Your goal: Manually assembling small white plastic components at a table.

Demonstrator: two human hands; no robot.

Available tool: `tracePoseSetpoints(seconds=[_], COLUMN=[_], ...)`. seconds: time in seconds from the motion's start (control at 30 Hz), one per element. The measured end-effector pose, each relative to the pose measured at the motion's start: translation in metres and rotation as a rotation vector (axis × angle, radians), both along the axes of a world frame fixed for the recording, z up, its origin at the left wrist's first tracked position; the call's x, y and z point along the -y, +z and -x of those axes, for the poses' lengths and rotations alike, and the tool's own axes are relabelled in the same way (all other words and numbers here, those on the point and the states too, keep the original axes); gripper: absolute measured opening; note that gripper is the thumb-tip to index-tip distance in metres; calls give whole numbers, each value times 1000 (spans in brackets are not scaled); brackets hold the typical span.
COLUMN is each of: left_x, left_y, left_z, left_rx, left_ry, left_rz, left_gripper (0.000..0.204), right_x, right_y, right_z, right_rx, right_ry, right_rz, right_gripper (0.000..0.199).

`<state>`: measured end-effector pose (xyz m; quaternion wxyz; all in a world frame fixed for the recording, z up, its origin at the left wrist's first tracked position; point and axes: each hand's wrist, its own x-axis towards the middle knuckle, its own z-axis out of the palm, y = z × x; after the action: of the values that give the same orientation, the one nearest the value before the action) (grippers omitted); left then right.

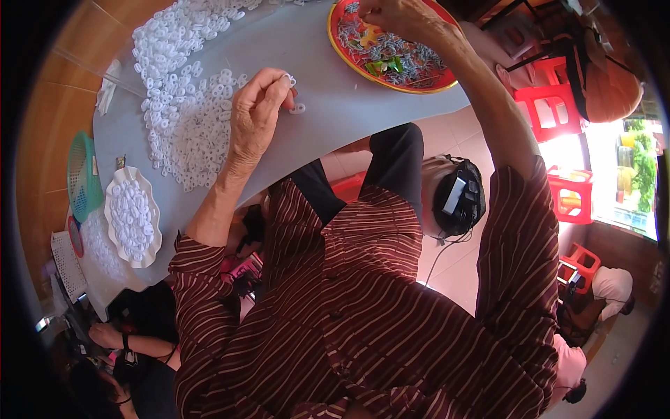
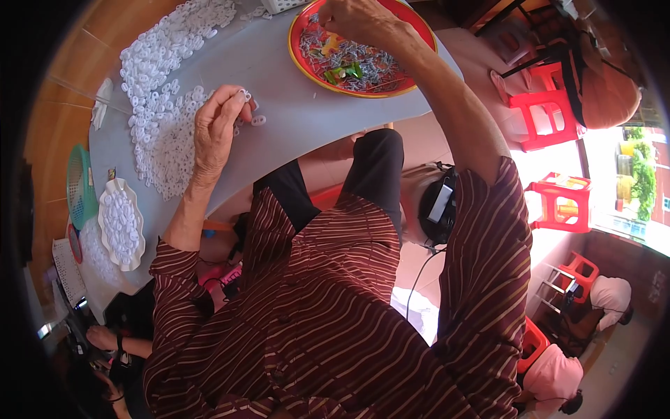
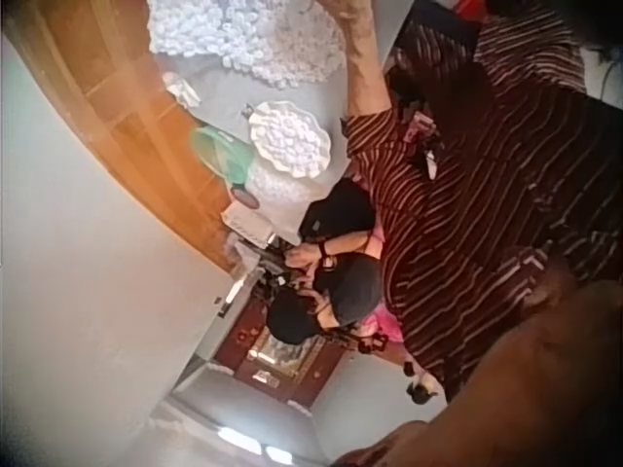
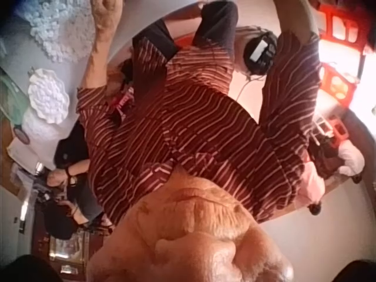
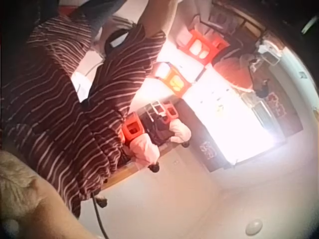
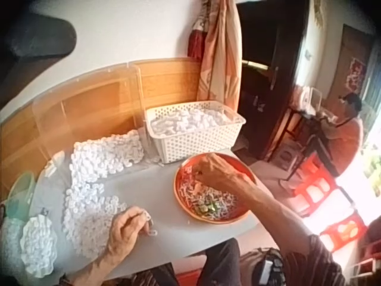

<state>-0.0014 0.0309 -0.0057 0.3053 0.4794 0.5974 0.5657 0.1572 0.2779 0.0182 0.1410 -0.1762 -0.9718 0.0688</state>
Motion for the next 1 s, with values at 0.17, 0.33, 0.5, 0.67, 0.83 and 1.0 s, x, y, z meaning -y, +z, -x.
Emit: tracePoseSetpoints(seconds=[0.17, 0.33, 0.5, 0.67, 0.83, 1.0], left_x=[1, 0, -1, 1, 4, 2], left_y=[1, 1, 2, 0, 4, 5], left_z=[1, -2, 1, 2, -1, -4], left_rx=[-13, -22, 27, 63, 149, 163], left_ry=[13, 8, 10, 4, 29, -53], left_rz=[29, 4, 12, 14, 22, 41], left_gripper=[19, 20, 20, 20, 20, 23], right_x=[8, -3, -1, 51, 92, 144], right_y=[-2, -7, 0, 39, 25, -26], right_z=[4, 20, 10, -3, -2, 1], right_rx=[78, -123, 58, -189, -432, -637], right_ry=[251, 475, 167, -185, -113, -23], right_rz=[-421, -581, -138, 518, 836, 1241], right_gripper=[15, 15, 13, 9, 12, 17])
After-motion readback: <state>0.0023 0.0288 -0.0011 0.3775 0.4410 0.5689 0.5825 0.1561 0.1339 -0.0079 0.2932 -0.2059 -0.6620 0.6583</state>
